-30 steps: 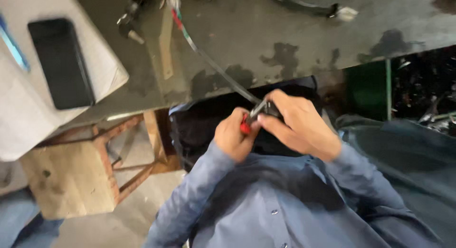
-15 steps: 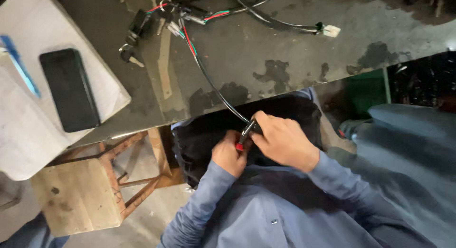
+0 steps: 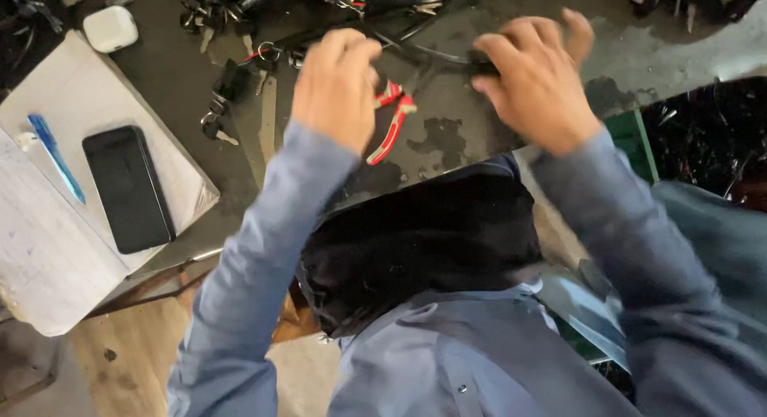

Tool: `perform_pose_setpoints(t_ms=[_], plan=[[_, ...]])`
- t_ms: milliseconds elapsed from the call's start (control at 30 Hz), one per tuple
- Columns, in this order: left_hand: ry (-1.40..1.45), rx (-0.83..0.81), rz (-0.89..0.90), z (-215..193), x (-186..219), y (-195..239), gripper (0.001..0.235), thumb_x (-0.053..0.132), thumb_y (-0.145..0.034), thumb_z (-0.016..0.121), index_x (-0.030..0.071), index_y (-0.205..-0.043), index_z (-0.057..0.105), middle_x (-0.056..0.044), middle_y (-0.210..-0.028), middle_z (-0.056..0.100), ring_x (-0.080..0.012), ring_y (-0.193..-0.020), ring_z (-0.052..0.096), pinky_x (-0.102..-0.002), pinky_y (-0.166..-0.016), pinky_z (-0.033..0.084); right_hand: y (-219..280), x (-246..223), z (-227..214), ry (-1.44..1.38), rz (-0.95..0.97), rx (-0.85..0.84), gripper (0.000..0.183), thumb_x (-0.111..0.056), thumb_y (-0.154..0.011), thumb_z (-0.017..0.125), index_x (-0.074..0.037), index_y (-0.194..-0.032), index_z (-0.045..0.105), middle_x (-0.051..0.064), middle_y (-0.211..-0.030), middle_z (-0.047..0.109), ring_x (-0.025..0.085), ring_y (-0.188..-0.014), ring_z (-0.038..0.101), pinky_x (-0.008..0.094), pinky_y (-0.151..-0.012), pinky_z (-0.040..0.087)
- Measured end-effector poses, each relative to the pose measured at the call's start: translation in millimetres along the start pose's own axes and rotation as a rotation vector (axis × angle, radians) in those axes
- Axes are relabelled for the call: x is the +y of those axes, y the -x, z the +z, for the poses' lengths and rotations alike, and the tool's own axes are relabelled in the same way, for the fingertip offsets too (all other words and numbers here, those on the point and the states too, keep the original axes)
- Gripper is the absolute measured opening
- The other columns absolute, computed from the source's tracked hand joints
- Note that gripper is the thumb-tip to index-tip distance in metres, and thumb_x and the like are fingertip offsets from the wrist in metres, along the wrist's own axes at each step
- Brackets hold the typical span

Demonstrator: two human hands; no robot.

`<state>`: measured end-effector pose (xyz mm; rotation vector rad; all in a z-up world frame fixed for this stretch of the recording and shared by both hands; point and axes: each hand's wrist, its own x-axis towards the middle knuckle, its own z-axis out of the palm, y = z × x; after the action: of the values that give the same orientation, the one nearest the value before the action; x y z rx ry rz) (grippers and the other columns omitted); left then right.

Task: The person repeatedly strips the outer insulation from black electrical wires using red-handled pliers, then pulls the insulation off to expose the inner conductors. The stripped wires are placed on the workbench among other similar wires and tools.

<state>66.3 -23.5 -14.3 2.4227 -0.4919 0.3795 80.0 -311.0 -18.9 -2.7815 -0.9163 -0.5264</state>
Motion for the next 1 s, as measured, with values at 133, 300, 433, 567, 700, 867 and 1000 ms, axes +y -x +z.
perform_pose_setpoints(t_ms=[133,300,433,567,700,867,1000], plan=[[-0.275,-0.114,-0.012,41.9,-30.4,-36.5,0.027,0.024,-0.089,0.076,0.008,-0.109,0.067,-0.013,-0.111,0.063,-0.0364,-0.106,0.06,-0.048,-0.088,0.048,-46.9,34.3,4.6,-0.094,0.055,-0.324,0.012,-0.017,-0.098,0.072,-0.011,-0.108,0.069,0.008,-0.101,0.067,0.027,-0.107,0.061,0.056,-0.106,0.035],[-0.255,-0.265,0.006,54.5,-27.1,-65.0,0.026,0.028,-0.087,0.076,0.011,-0.103,0.064,-0.01,-0.102,0.065,-0.0364,-0.102,0.062,-0.051,-0.085,0.047,-30.8,37.8,12.7,-0.235,0.228,-0.498,0.014,-0.022,-0.101,0.066,-0.011,-0.11,0.066,0.011,-0.103,0.067,0.028,-0.106,0.063,0.052,-0.103,0.04],[-0.037,-0.198,0.065,-15.9,-5.4,-44.4,0.017,0.019,-0.103,0.071,0.006,-0.11,0.062,-0.018,-0.104,0.059,-0.0408,-0.094,0.061,-0.049,-0.079,0.049,-11.2,30.2,18.4,-0.482,0.463,-0.407,0.017,-0.025,-0.103,0.06,-0.012,-0.113,0.063,0.013,-0.106,0.067,0.028,-0.105,0.064,0.049,-0.099,0.044],[0.008,-0.09,-0.011,-92.8,27.2,48.2,0.014,0.015,-0.107,0.07,0.003,-0.104,0.063,-0.015,-0.094,0.059,-0.036,-0.089,0.062,-0.045,-0.08,0.049,-4.0,16.8,24.2,-1.033,0.808,-0.223,0.02,-0.028,-0.104,0.055,-0.012,-0.115,0.061,0.015,-0.108,0.068,0.029,-0.104,0.066,0.046,-0.096,0.048],[0.206,-0.038,-0.377,-109.2,72.3,105.6,0.011,0.012,-0.101,0.065,0.004,-0.109,0.068,-0.012,-0.092,0.068,-0.0261,-0.076,0.065,-0.035,-0.072,0.051,-19.9,-15.5,3.1,-1.652,1.022,-0.06,0.024,-0.032,-0.106,0.05,-0.012,-0.117,0.058,0.017,-0.11,0.068,0.029,-0.102,0.067,0.044,-0.093,0.052],[0.55,-0.13,-0.499,-37.0,110.1,138.4,0.017,0.015,-0.102,0.057,0.005,-0.106,0.071,-0.012,-0.088,0.069,-0.0259,-0.074,0.069,-0.033,-0.069,0.054,29.7,-108.1,-10.9,-1.799,0.73,-0.033,0.026,-0.034,-0.108,0.047,-0.01,-0.115,0.056,0.02,-0.111,0.068,0.03,-0.102,0.068,0.04,-0.091,0.056],[0.596,-0.106,-0.578,-0.1,117.7,170.6,0.018,0.018,-0.105,0.057,0.004,-0.105,0.068,-0.014,-0.084,0.067,-0.029,-0.072,0.066,-0.035,-0.067,0.053,61.2,-136.4,-19.3,-1.613,0.33,0.075,0.032,-0.03,-0.109,0.059,-0.001,-0.096,0.059,0.023,-0.11,0.069,0.031,-0.105,0.069,0.039,-0.096,0.057]])
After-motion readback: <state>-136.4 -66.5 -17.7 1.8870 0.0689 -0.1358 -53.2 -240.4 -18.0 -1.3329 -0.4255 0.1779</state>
